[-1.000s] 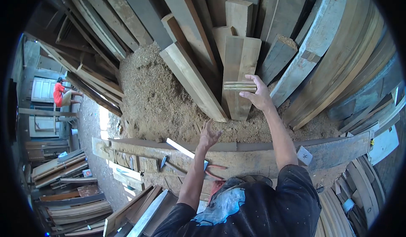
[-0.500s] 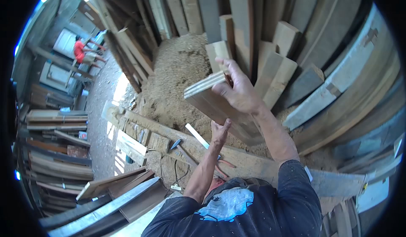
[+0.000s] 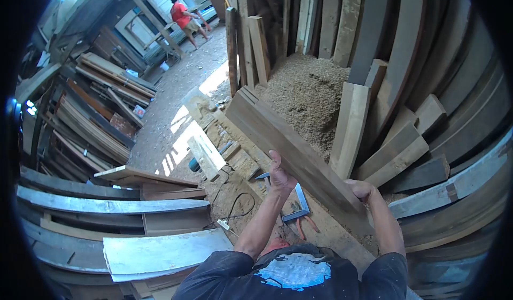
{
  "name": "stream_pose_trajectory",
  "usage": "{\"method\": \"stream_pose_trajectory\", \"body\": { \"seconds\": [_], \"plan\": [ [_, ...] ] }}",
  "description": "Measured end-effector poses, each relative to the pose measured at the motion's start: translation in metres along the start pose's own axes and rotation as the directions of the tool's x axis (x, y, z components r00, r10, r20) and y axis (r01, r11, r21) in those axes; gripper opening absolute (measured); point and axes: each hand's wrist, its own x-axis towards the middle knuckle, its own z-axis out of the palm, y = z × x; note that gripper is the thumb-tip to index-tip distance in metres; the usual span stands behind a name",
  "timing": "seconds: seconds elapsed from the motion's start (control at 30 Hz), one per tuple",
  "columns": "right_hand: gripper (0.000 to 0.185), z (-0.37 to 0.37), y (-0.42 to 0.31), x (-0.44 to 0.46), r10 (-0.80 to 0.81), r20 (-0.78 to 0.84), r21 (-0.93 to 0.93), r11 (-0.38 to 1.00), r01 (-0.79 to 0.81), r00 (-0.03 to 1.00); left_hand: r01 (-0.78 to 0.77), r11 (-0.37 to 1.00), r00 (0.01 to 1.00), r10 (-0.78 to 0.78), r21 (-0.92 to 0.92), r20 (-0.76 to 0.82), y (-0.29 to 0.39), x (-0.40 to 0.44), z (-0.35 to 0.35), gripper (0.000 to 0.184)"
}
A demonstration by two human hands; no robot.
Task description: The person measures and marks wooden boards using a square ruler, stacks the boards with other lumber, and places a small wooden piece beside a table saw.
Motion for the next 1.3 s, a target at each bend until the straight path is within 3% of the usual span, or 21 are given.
{"method": "stream_pose_trajectory", "body": {
  "seconds": [0.07,0.1,0.17,0.2,0.23,0.27,0.33,0.37,0.43,0.47,0.57,0.67,0.73,0.8,0.83,0.93,1.13,1.3],
  "plan": [
    [0.051,0.008,0.008,0.007,0.096,0.084,-0.113,0.990,-0.086,0.992,-0.025,0.997,0.998,0.021,-0.069,-0.060,0.007,-0.015,-0.005,0.067],
    [0.062,0.015,0.012,0.014,0.102,0.146,-0.235,0.970,-0.066,0.984,-0.045,0.993,0.994,0.034,-0.106,-0.100,0.010,-0.025,-0.009,0.065],
    [0.066,0.047,0.021,0.022,0.123,0.307,-0.087,0.991,-0.100,0.944,0.009,0.983,0.955,0.045,-0.181,0.293,0.006,-0.035,-0.044,0.056],
    [0.075,0.056,0.036,0.024,0.142,0.266,-0.049,0.990,-0.134,0.953,0.046,0.978,0.874,0.059,-0.204,0.483,0.000,-0.035,-0.065,0.051],
    [0.083,0.065,0.051,0.026,0.161,0.226,-0.009,0.986,-0.164,0.961,0.073,0.972,0.904,0.030,-0.225,0.426,-0.007,-0.040,-0.085,0.040],
    [0.078,0.087,0.051,0.025,0.147,0.178,0.070,0.984,-0.161,0.973,0.050,0.968,0.910,0.057,-0.245,0.412,-0.011,-0.047,-0.101,0.039],
    [0.076,0.122,0.043,0.022,0.138,0.111,0.020,0.990,-0.141,0.984,0.017,0.960,0.916,0.097,-0.280,0.389,-0.012,-0.066,-0.119,0.037],
    [0.075,0.130,0.049,0.025,0.094,0.071,-0.046,0.995,-0.091,0.993,0.022,0.960,0.953,0.064,-0.278,0.296,-0.007,-0.082,-0.125,0.050],
    [0.073,0.142,0.059,0.034,-0.010,-0.002,-0.188,0.982,0.009,1.000,0.031,0.973,0.995,-0.008,-0.228,0.099,0.013,-0.105,-0.127,0.058],
    [0.071,0.146,0.062,0.038,0.014,-0.014,-0.176,0.984,-0.016,1.000,0.045,0.978,0.999,-0.047,-0.203,-0.006,0.026,-0.118,-0.130,0.062],
    [0.064,0.161,0.063,0.052,0.034,-0.085,-0.176,0.983,-0.048,0.996,0.103,0.984,0.937,-0.144,-0.143,-0.319,0.068,-0.148,-0.137,0.073],
    [0.057,0.193,0.048,0.070,0.002,-0.208,-0.272,0.960,-0.060,0.978,0.069,0.966,0.959,-0.133,-0.248,-0.252,0.107,-0.171,-0.135,0.077],
    [0.053,0.208,0.038,0.087,0.050,-0.270,-0.343,0.928,-0.145,0.962,0.098,0.994,0.955,-0.106,-0.042,-0.277,0.097,-0.169,-0.186,0.065],
    [0.052,0.225,0.029,0.107,0.016,-0.330,-0.403,0.902,-0.156,0.944,0.179,0.940,0.901,-0.038,0.291,-0.432,0.088,-0.155,-0.205,0.058],
    [0.051,0.231,0.025,0.117,-0.008,-0.359,-0.433,0.887,-0.159,0.933,0.160,0.968,0.899,-0.062,0.193,-0.434,0.089,-0.150,-0.208,0.051],
    [0.051,0.240,0.022,0.145,-0.074,-0.422,-0.580,0.788,-0.206,0.904,0.160,0.952,0.886,-0.022,0.260,-0.464,0.100,-0.132,-0.221,0.052],
    [0.054,0.278,-0.011,0.177,-0.052,-0.472,-0.666,0.675,-0.317,0.880,0.197,0.919,0.877,-0.009,0.342,-0.480,0.130,-0.118,-0.249,0.059],
    [0.054,0.275,0.000,0.192,-0.041,-0.477,-0.589,0.756,-0.284,0.878,0.222,0.884,0.893,-0.015,0.411,-0.451,0.147,-0.116,-0.250,0.067]
  ]
}}
